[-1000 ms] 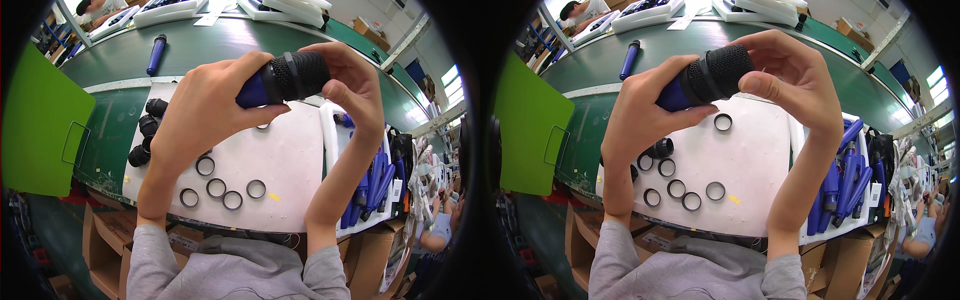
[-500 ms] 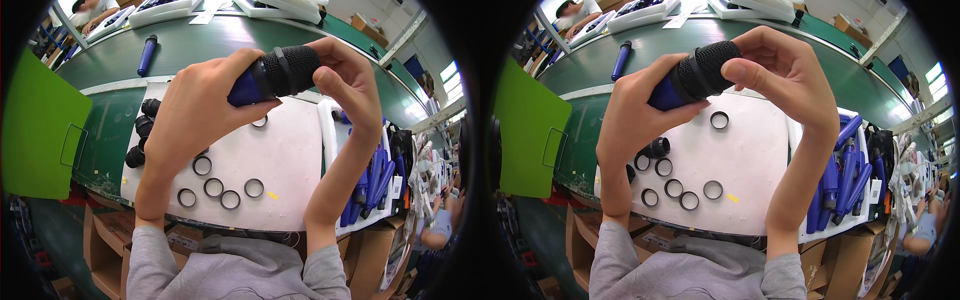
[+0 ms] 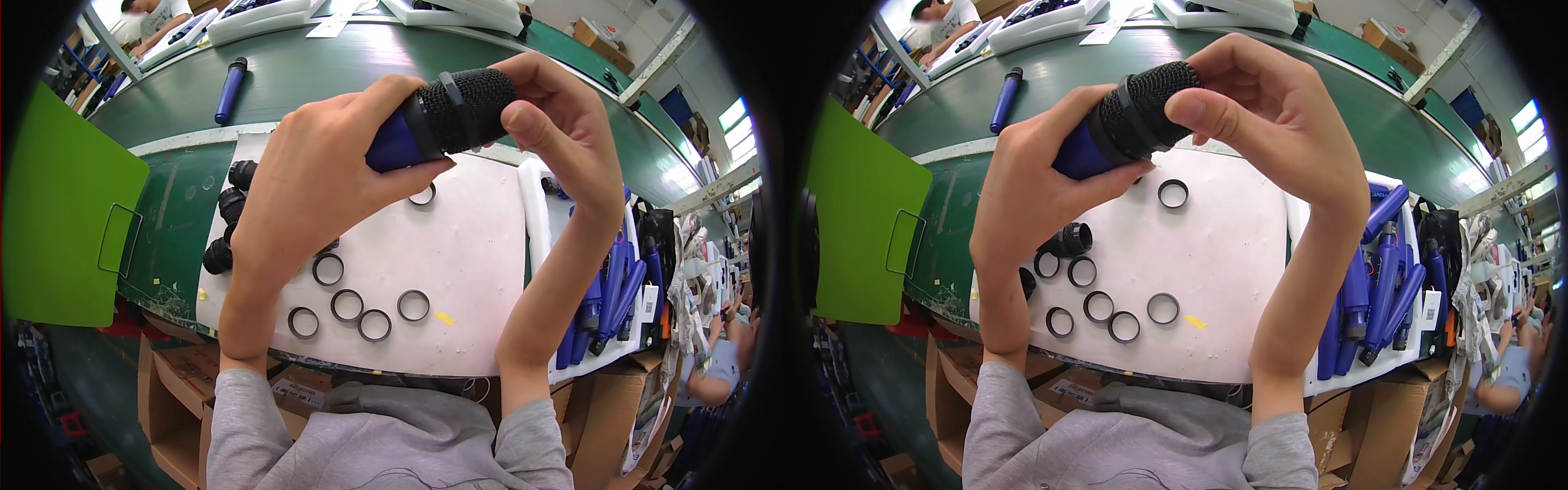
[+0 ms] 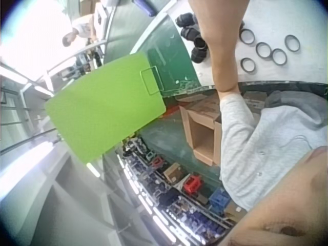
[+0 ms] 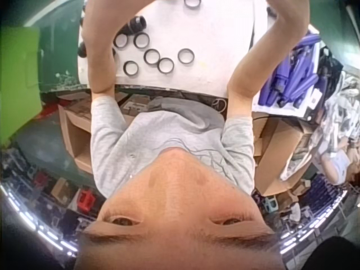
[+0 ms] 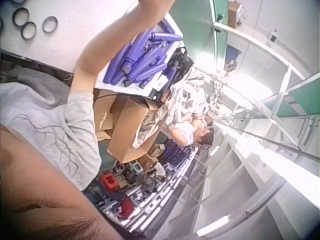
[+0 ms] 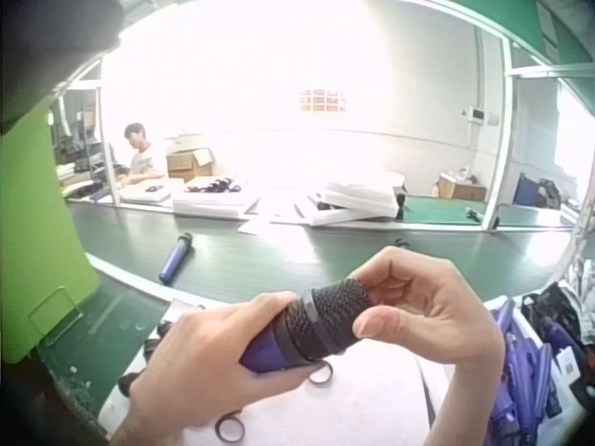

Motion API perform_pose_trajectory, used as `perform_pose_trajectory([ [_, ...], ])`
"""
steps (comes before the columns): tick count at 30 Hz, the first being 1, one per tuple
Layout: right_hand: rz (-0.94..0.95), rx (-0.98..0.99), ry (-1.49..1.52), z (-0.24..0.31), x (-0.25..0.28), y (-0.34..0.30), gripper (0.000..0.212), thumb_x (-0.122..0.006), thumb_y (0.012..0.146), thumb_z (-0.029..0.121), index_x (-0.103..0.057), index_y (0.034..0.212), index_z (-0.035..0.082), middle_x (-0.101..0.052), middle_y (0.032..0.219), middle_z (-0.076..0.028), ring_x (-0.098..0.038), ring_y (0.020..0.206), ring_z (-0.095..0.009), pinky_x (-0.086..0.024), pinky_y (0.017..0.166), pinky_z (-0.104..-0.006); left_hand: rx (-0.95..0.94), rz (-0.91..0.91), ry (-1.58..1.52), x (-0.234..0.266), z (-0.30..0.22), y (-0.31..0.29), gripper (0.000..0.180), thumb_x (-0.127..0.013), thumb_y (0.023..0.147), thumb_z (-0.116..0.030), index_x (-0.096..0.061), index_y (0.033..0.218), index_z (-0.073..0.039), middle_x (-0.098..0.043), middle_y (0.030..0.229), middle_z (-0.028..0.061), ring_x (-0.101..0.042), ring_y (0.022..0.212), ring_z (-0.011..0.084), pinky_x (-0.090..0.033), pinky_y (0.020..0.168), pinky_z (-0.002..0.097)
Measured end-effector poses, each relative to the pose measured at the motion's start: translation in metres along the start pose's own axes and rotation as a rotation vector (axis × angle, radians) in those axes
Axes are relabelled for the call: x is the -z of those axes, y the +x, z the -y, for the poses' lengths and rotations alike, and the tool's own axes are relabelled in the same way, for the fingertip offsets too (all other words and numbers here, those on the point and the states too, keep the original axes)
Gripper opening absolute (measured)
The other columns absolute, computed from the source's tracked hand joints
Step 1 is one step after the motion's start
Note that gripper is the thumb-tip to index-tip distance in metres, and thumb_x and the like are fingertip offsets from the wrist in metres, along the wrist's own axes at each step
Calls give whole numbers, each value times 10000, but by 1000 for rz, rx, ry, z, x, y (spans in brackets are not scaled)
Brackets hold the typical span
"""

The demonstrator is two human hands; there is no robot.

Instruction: The person assembles handheld microphones by attaching black mesh heads to blue bodies and securing them with black rings. They repeatedly pick up a body, fit a head, and tighten a ring, then place the completed unit aside and repeat the process with additional parts.

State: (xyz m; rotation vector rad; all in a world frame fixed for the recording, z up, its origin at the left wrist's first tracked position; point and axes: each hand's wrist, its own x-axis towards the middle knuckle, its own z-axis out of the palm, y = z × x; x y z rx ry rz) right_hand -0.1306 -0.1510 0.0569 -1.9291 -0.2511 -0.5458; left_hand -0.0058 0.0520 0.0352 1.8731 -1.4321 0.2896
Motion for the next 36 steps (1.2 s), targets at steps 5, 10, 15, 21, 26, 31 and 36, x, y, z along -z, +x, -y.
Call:
perform_pose_trajectory([
  [5, 15, 151, -19, -11, 0, 0, 446, -779, 881, 298, -622, 1153, -19, -679, 969, -48, -655, 870, -106, -536, 769, -259, 9, 29, -44, 2, -1, -1, 510, -871, 710, -163, -648, 1156, -54, -695, 869, 80, -663, 743, 172, -542, 724, 309],
  [10, 103, 108, -120, -5, 10, -2, 604, -739, 887, 402, -575, 1227, -70, -670, 1120, -144, -663, 1036, -190, -540, 912, -339, 32, 53, -98, 4, -4, -2, 525, -875, 698, -160, -650, 1159, -49, -695, 872, 75, -653, 751, 156, -533, 732, 303],
  [15, 97, 134, -157, 1, 8, -3, 636, -730, 884, 422, -568, 1246, -76, -666, 1127, -143, -665, 1040, -197, -539, 915, -340, 12, 45, -108, 4, -4, -2, 532, -877, 692, -161, -652, 1161, -49, -696, 866, 78, -662, 750, 163, -531, 732, 304],
  [21, 89, 124, -164, 3, 6, -5, 644, -729, 886, 416, -562, 1261, -80, -653, 1157, -151, -651, 1069, -200, -530, 928, -341, 5, 38, -90, 3, -5, -3, 517, -866, 689, -155, -656, 1150, -52, -696, 859, 82, -669, 745, 172, -530, 725, 302],
  [26, 98, 113, -183, 7, 6, -5, 637, -727, 892, 405, -559, 1264, -83, -650, 1151, -151, -645, 1070, -199, -523, 932, -340, -27, 35, -74, 3, -4, -3, 494, -834, 691, -134, -650, 1142, -46, -690, 849, 87, -672, 732, 178, -528, 714, 301],
  [31, 100, 111, -176, 6, 6, -6, 634, -726, 894, 402, -557, 1266, -83, -649, 1145, -148, -648, 1061, -197, -524, 927, -337, -39, 53, -82, 4, -5, -4, 479, -789, 707, -127, -634, 1151, -34, -681, 838, 100, -672, 720, 198, -524, 708, 302],
  [36, 104, 107, -178, 6, 7, -6, 640, -724, 896, 408, -554, 1267, -85, -649, 1146, -149, -649, 1056, -194, -529, 917, -333, -41, 61, -81, 4, -6, -3, 477, -771, 710, -126, -624, 1152, -24, -678, 836, 111, -676, 720, 218, -523, 714, 304],
])
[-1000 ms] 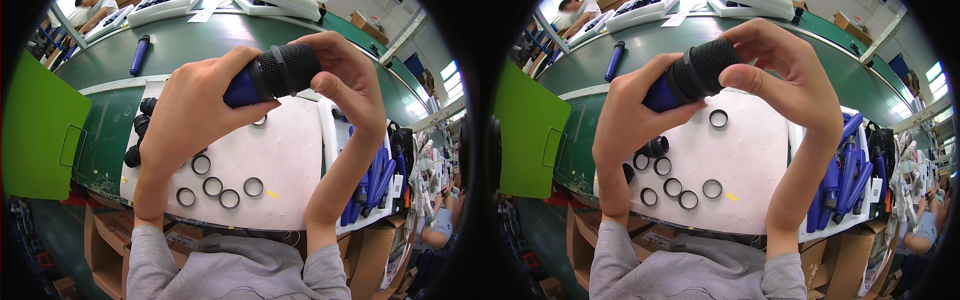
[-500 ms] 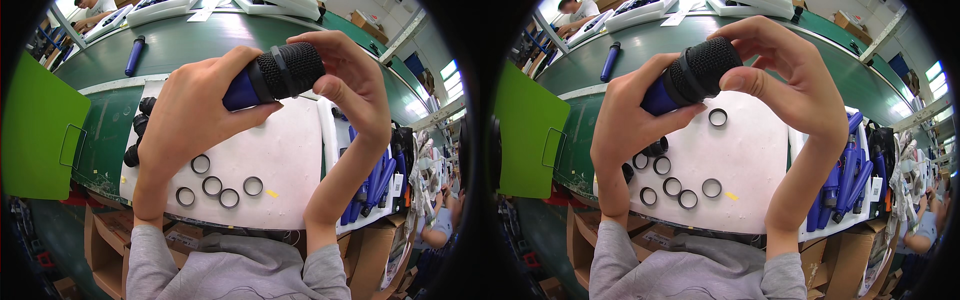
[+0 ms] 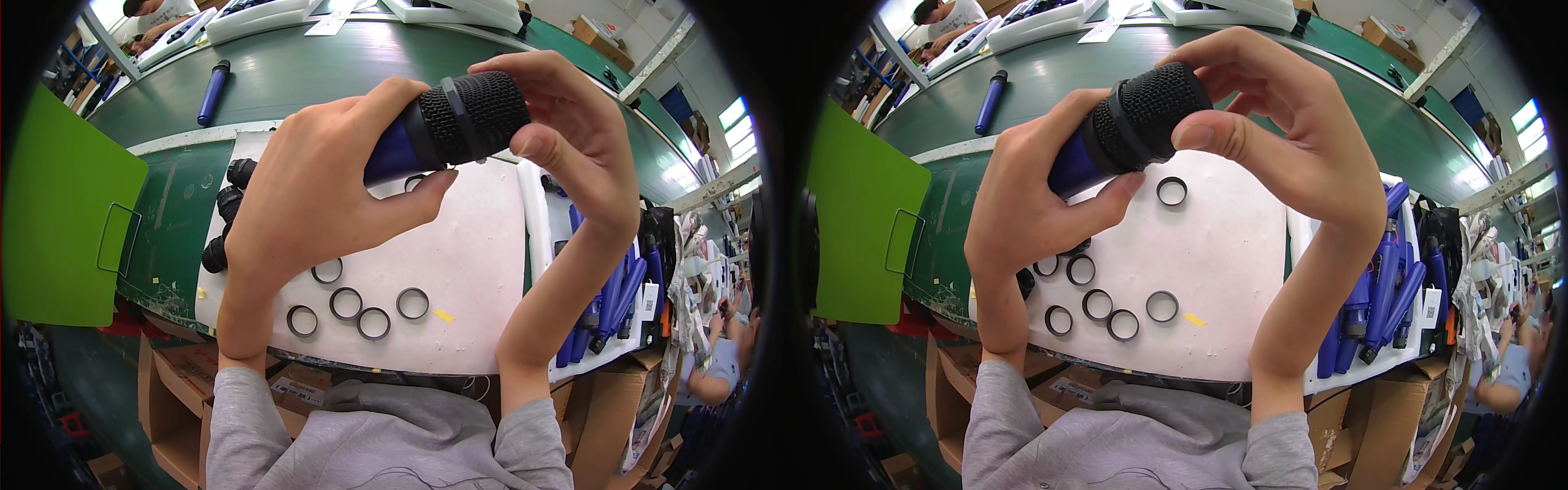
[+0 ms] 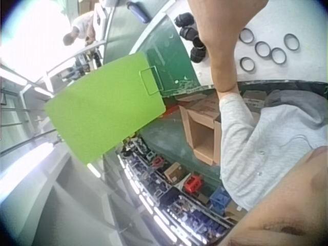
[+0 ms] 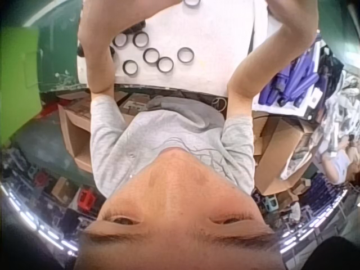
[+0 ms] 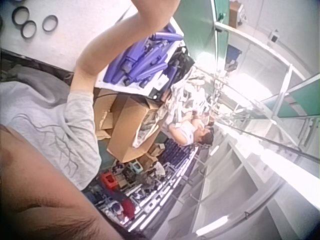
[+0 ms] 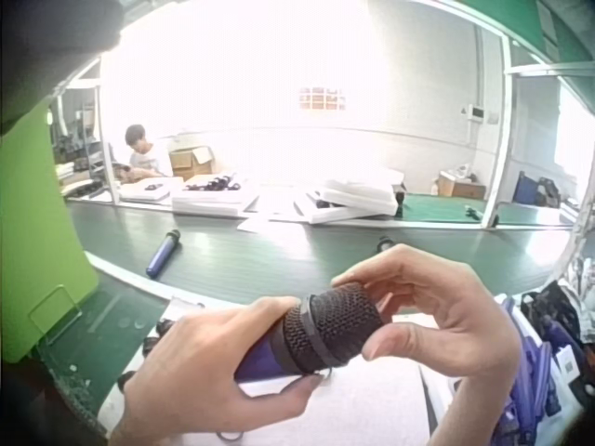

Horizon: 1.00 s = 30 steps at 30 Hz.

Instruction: The person assembles handheld microphones by attaching black mesh heads to blue bodies and securing them with black rings. They repeatedly pick up a body, fit a head, and tighten a ring, then place the completed unit aside and repeat the process with additional parts.

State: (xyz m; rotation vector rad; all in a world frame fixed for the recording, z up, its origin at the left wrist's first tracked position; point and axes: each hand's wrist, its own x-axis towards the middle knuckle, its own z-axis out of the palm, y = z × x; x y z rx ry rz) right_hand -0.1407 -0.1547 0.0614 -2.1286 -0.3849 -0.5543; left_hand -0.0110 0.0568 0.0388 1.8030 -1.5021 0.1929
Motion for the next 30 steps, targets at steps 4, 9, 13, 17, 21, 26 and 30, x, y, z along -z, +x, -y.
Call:
perform_pose_trajectory([
  [4, 4, -5, 7, 1, 0, 0, 649, -720, 897, 420, -552, 1268, -86, -652, 1142, -149, -650, 1054, -192, -530, 912, -332, 10, 7, 1, 0, 0, 0, 473, -763, 713, -128, -622, 1151, -20, -679, 840, 116, -680, 726, 223, -523, 719, 306],
  [9, 9, -11, 0, 1, 1, 0, 645, -719, 899, 421, -555, 1263, -86, -654, 1140, -150, -651, 1054, -193, -528, 915, -332, 4, 13, 5, 0, -1, 1, 471, -757, 713, -132, -619, 1149, -18, -675, 836, 117, -677, 723, 234, -520, 717, 306],
  [13, 14, 8, 3, -2, 2, 0, 613, -719, 906, 393, -560, 1259, -83, -652, 1149, -150, -650, 1055, -193, -525, 914, -328, 4, 11, 24, -2, 0, 0, 463, -753, 709, -132, -615, 1136, -18, -662, 817, 117, -659, 698, 244, -514, 705, 313],
  [17, 20, 10, -16, -2, 2, 0, 595, -724, 904, 372, -565, 1256, -81, -650, 1159, -147, -645, 1058, -186, -515, 916, -324, 14, 9, 13, -3, -1, 0, 462, -748, 695, -136, -609, 1120, -20, -644, 798, 120, -632, 672, 261, -506, 691, 323],
  [21, 16, -14, -9, 0, 2, 0, 601, -736, 893, 368, -567, 1257, -79, -650, 1161, -143, -642, 1061, -179, -509, 919, -324, 38, 15, 38, -3, -4, 0, 461, -742, 685, -139, -600, 1109, -23, -635, 787, 124, -618, 661, 279, -502, 687, 332],
  [26, 18, -18, -23, 2, 3, -2, 608, -745, 884, 373, -571, 1257, -75, -658, 1149, -139, -648, 1051, -177, -508, 920, -325, 12, 29, 20, -4, -4, 0, 452, -731, 691, -130, -591, 1107, -23, -636, 787, 131, -618, 661, 289, -504, 694, 335],
  [30, 5, -18, -20, 2, 3, -2, 621, -749, 877, 390, -575, 1254, -72, -664, 1138, -140, -656, 1038, -179, -507, 920, -326, -16, 23, -16, -6, -1, 0, 450, -724, 699, -124, -586, 1113, -16, -641, 790, 135, -628, 668, 293, -508, 699, 337],
])
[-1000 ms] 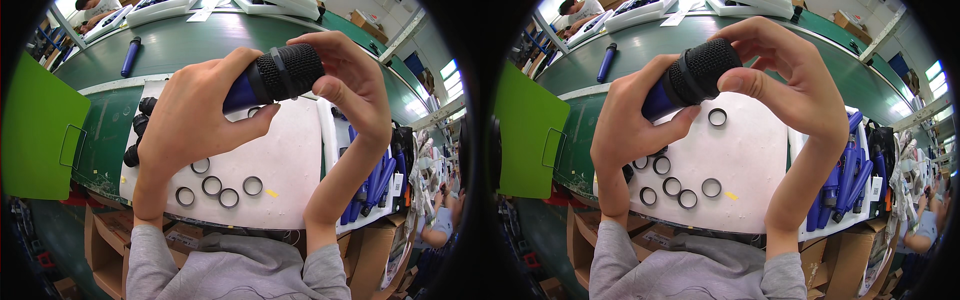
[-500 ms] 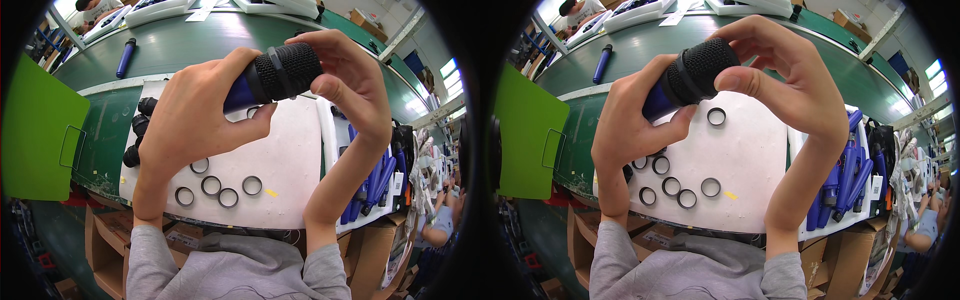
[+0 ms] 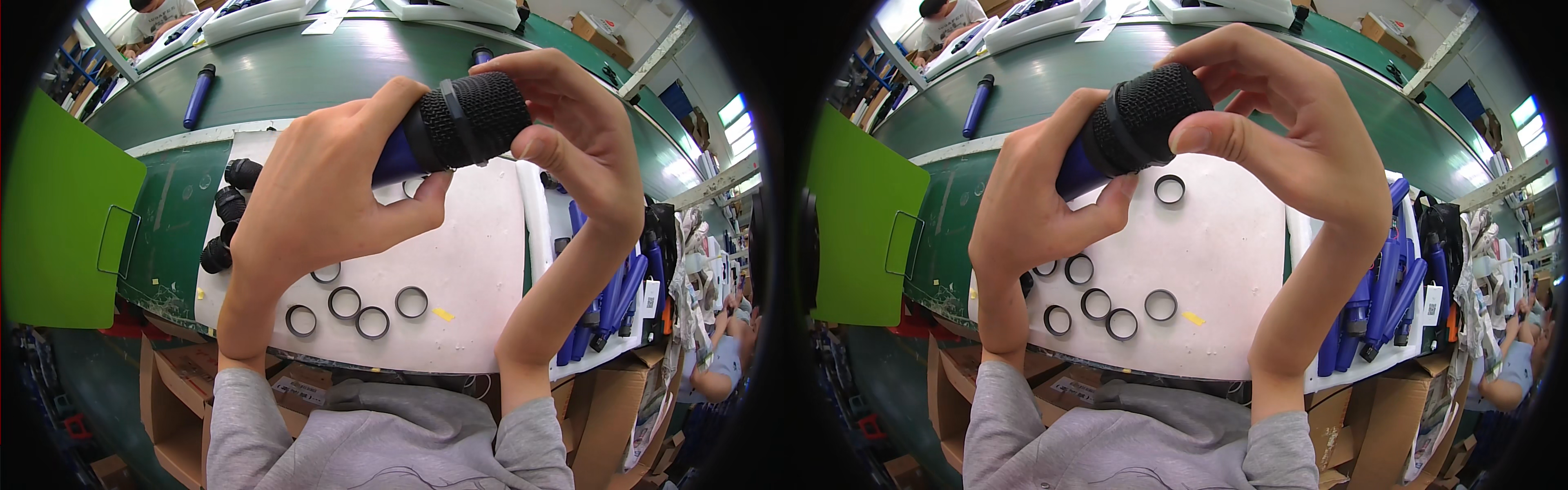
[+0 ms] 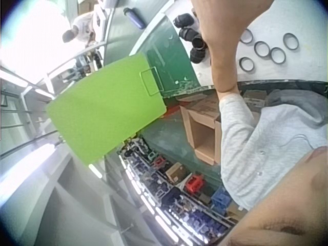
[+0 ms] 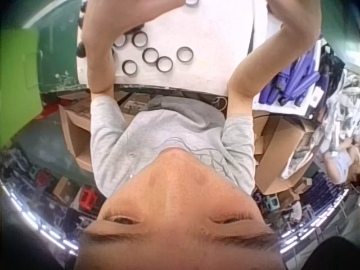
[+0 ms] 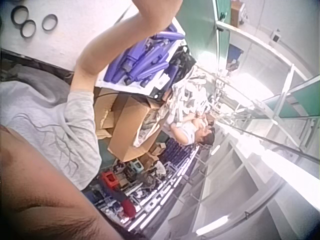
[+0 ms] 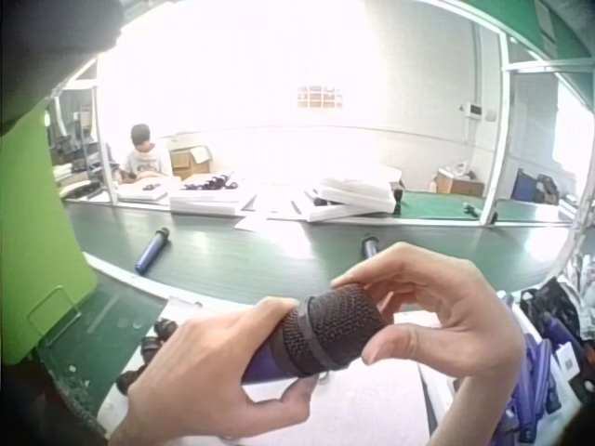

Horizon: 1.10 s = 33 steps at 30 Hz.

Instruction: The person assembles handheld microphones by attaching black mesh heads to blue bodies and securing them with black rings. They repeatedly pick up a body, fit a head, and tighten a ring, then place the completed unit aside and repeat the process with additional parts.

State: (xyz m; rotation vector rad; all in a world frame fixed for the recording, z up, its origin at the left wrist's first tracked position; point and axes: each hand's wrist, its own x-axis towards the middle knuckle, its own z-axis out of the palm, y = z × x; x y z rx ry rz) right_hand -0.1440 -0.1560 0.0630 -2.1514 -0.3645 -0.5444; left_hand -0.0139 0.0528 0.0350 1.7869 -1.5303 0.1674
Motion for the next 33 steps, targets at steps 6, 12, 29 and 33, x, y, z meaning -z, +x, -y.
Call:
perform_pose_trajectory([
  [6, 2, -2, 0, 2, 2, -1, 627, -756, 868, 396, -580, 1244, -74, -670, 1123, -137, -658, 1030, -177, -507, 916, -322, -44, 18, -10, 0, 2, 1, 462, -721, 708, -125, -575, 1131, -8, -646, 798, 145, -646, 683, 300, -508, 701, 344],
  [12, -12, -18, 23, 2, -1, 0, 614, -758, 870, 380, -580, 1238, -78, -671, 1100, -128, -653, 993, -156, -508, 876, -299, -21, 36, -5, 1, 2, 1, 465, -718, 712, -135, -569, 1134, -7, -645, 802, 150, -637, 677, 306, -506, 700, 351],
  [29, -8, -2, 48, -1, 1, -2, 623, -758, 874, 389, -580, 1235, -88, -678, 1071, -127, -659, 956, -141, -525, 832, -280, -52, 52, -34, 0, 4, 2, 478, -718, 721, -149, -562, 1149, -7, -648, 814, 154, -641, 690, 302, -512, 707, 356],
  [33, -10, -11, 52, -1, 0, -2, 622, -759, 874, 389, -583, 1234, -87, -679, 1064, -123, -658, 945, -135, -525, 827, -276, -45, 59, -43, -1, 5, 2, 482, -721, 726, -158, -560, 1154, -4, -648, 817, 157, -642, 694, 304, -512, 708, 354],
])
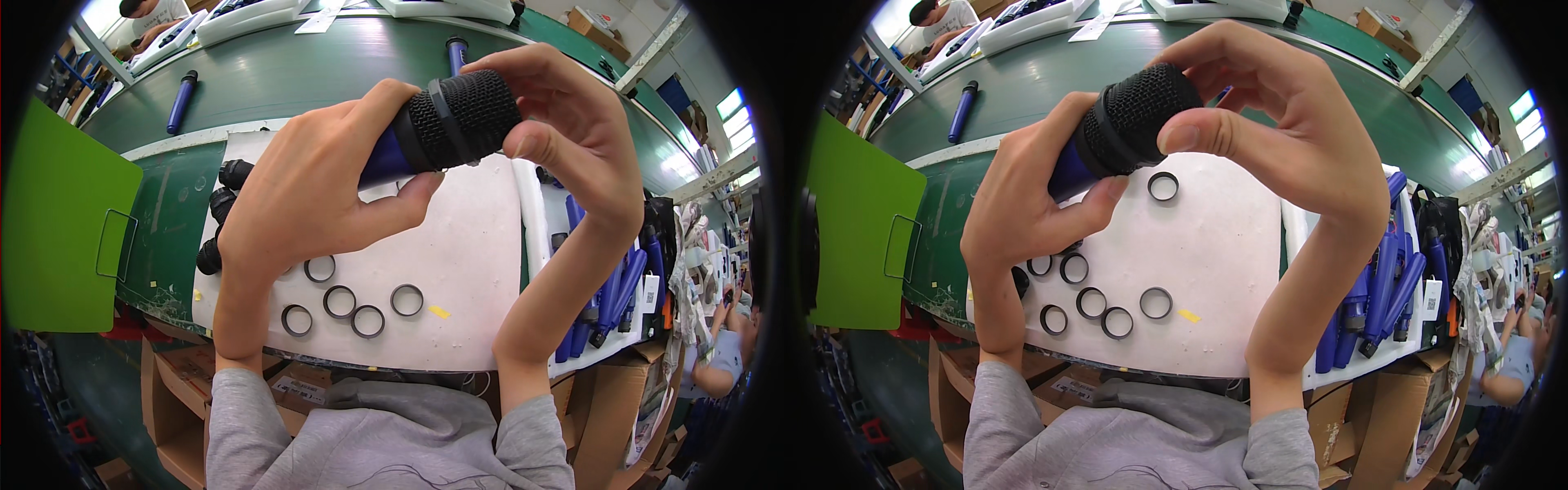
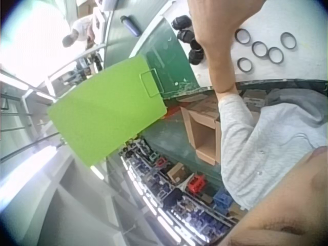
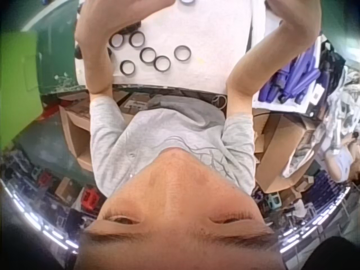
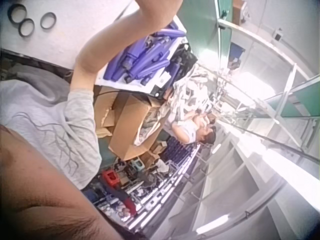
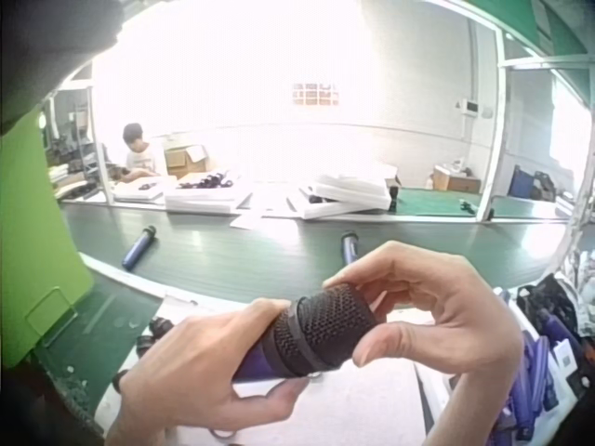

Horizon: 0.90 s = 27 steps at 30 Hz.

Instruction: The person assembles handheld microphones by attaching black mesh heads to blue bodies and securing them with black rings. They repeatedly pick up a body, fit a head, and tighten a ring, then place the completed unit aside and repeat the process with additional parts.

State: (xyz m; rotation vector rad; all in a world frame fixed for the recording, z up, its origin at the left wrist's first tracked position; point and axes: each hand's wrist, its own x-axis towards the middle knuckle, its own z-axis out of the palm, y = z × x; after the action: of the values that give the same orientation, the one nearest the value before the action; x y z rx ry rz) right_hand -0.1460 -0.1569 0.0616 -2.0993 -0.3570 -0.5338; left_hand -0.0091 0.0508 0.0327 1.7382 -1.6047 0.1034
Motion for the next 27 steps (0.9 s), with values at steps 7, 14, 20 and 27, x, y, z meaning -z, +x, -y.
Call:
perform_pose_trajectory([
  [7, 3, -5, -9, -1, 2, 0, 598, -746, 889, 380, -586, 1236, -81, -680, 1065, -123, -659, 937, -127, -529, 819, -271, 26, -14, 10, -2, 0, 0, 490, -738, 727, -188, -562, 1147, -7, -639, 809, 160, -627, 684, 305, -508, 702, 351],
  [14, -6, 22, -5, -5, 2, -1, 586, -740, 895, 379, -589, 1239, -71, -680, 1076, -119, -659, 944, -131, -530, 838, -278, 81, -37, 54, -6, -4, 0, 473, -738, 709, -177, -570, 1121, -19, -625, 783, 150, -607, 663, 295, -503, 686, 351],
  [20, -15, 14, -1, -3, 0, 0, 569, -735, 902, 366, -591, 1240, -68, -682, 1077, -118, -655, 943, -127, -526, 838, -273, 94, -79, 69, -8, -6, 0, 448, -736, 695, -151, -565, 1088, -21, -601, 758, 136, -567, 632, 282, -497, 667, 345],
  [27, -20, -2, 22, -2, 1, -1, 567, -752, 890, 340, -588, 1240, -75, -682, 1074, -115, -653, 932, -122, -525, 821, -267, 67, -52, 43, -8, -4, 0, 443, -722, 702, -139, -556, 1094, -16, -610, 764, 142, -589, 646, 291, -499, 674, 351],
])
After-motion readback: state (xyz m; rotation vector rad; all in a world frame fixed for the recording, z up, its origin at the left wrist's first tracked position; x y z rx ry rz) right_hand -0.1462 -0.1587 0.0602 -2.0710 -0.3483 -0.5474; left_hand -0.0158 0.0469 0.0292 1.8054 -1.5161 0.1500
